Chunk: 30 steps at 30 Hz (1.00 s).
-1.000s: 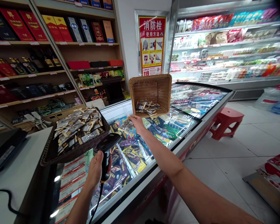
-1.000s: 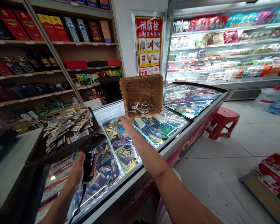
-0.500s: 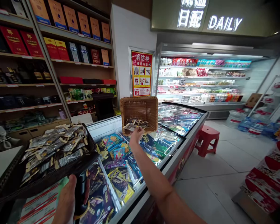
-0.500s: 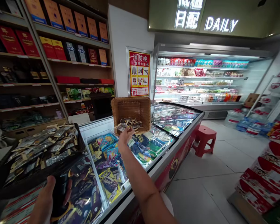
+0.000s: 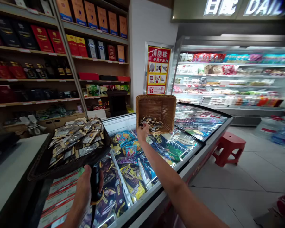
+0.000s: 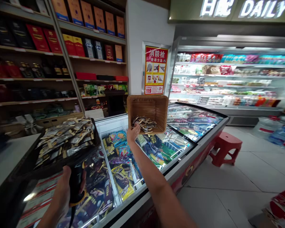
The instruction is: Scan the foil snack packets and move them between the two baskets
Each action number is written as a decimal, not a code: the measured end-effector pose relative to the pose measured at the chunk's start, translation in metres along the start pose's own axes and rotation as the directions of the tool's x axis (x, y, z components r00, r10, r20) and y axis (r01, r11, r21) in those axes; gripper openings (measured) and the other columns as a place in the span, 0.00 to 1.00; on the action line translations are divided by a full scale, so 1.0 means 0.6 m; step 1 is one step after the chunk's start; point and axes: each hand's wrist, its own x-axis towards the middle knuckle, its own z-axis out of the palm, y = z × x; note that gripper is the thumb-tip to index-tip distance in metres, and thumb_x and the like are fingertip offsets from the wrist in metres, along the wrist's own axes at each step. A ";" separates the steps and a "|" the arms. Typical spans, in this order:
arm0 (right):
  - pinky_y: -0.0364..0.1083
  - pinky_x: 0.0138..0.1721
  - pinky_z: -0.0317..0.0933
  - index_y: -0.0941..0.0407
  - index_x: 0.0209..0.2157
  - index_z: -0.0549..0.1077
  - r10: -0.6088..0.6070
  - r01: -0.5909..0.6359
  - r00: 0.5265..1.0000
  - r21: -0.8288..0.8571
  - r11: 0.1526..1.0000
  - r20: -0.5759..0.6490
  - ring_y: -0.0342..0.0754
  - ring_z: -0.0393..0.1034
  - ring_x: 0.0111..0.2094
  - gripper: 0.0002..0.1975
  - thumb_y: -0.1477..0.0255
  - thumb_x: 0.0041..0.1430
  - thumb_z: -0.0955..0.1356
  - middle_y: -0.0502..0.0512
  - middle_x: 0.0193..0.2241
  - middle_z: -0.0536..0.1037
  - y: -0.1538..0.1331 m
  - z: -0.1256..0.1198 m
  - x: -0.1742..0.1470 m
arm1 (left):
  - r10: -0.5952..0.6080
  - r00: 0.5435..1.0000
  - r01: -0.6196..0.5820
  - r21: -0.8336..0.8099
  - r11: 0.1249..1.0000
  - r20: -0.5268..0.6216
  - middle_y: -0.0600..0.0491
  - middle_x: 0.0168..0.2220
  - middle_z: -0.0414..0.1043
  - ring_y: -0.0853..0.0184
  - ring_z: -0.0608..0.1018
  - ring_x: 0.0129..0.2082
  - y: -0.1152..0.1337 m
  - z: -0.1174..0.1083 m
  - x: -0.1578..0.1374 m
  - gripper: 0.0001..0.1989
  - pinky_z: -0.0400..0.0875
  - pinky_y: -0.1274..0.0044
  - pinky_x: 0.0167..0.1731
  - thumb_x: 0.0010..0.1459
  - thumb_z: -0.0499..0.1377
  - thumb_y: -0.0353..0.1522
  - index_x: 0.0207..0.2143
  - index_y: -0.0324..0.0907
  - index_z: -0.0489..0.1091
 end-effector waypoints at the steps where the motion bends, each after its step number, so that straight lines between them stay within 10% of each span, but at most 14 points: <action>1: 0.53 0.55 0.65 0.55 0.54 0.71 0.014 -0.014 1.000 0.017 1.000 0.011 0.58 0.72 0.52 0.18 0.78 0.64 0.62 0.66 0.50 0.77 -0.008 0.006 -0.018 | 0.006 1.000 -0.006 -0.003 1.000 -0.001 0.54 0.19 0.72 0.66 0.68 0.13 0.000 0.000 0.000 0.33 0.62 0.75 0.11 0.55 0.63 0.66 0.34 0.44 0.71; 5: 0.50 0.56 0.64 0.56 0.55 0.72 -0.151 0.128 0.954 0.101 0.987 0.260 0.53 0.74 0.48 0.17 0.77 0.68 0.62 0.64 0.54 0.77 -0.075 0.043 -0.078 | 0.087 0.993 -0.088 -0.008 0.996 -0.074 0.53 0.18 0.71 0.62 0.74 0.16 0.000 0.000 0.001 0.35 0.64 0.74 0.11 0.53 0.63 0.67 0.32 0.45 0.70; 9: 0.52 0.58 0.62 0.54 0.46 0.80 -0.301 0.367 0.756 0.006 0.930 0.582 0.54 0.76 0.49 0.10 0.73 0.72 0.66 0.61 0.50 0.82 -0.154 0.101 -0.130 | 0.204 0.957 -0.216 -0.036 0.976 -0.207 0.54 0.18 0.72 0.62 0.77 0.18 0.006 -0.007 0.003 0.34 0.66 0.75 0.13 0.58 0.59 0.68 0.31 0.46 0.67; 14: 0.62 0.63 0.55 0.56 0.33 0.84 -0.206 0.482 0.649 -0.187 0.856 0.732 0.64 0.77 0.52 0.18 0.61 0.73 0.69 0.66 0.38 0.84 -0.220 0.168 -0.191 | 0.242 0.935 -0.272 -0.087 0.958 -0.259 0.56 0.19 0.73 0.63 0.77 0.16 0.022 -0.020 0.007 0.36 0.67 0.75 0.13 0.55 0.59 0.70 0.32 0.46 0.66; 21: 0.58 0.54 0.64 0.54 0.38 0.81 -0.128 0.289 0.738 -0.139 0.947 0.663 0.61 0.78 0.48 0.12 0.64 0.73 0.68 0.62 0.40 0.83 -0.250 0.174 -0.213 | 0.203 0.942 -0.238 -0.108 0.965 -0.267 0.57 0.16 0.70 0.62 0.77 0.16 0.019 -0.016 0.007 0.39 0.66 0.76 0.12 0.51 0.60 0.73 0.34 0.45 0.69; 25: 0.48 0.37 0.65 0.50 0.34 0.73 -0.025 -0.024 0.782 0.070 0.997 0.623 0.53 0.76 0.37 0.12 0.61 0.73 0.69 0.50 0.28 0.74 -0.225 0.116 -0.178 | 0.191 0.949 -0.229 -0.130 0.965 -0.252 0.57 0.18 0.72 0.64 0.77 0.16 0.020 -0.008 0.004 0.41 0.66 0.76 0.12 0.48 0.61 0.73 0.34 0.45 0.68; 30: 0.42 0.22 0.54 0.50 0.33 0.66 0.127 -0.419 0.744 0.309 0.854 0.655 0.44 0.70 0.21 0.20 0.52 0.67 0.73 0.42 0.22 0.66 -0.168 0.010 -0.127 | 0.194 0.964 -0.218 -0.124 0.968 -0.182 0.55 0.20 0.73 0.62 0.77 0.16 0.026 0.001 -0.002 0.39 0.64 0.76 0.10 0.49 0.62 0.72 0.34 0.46 0.67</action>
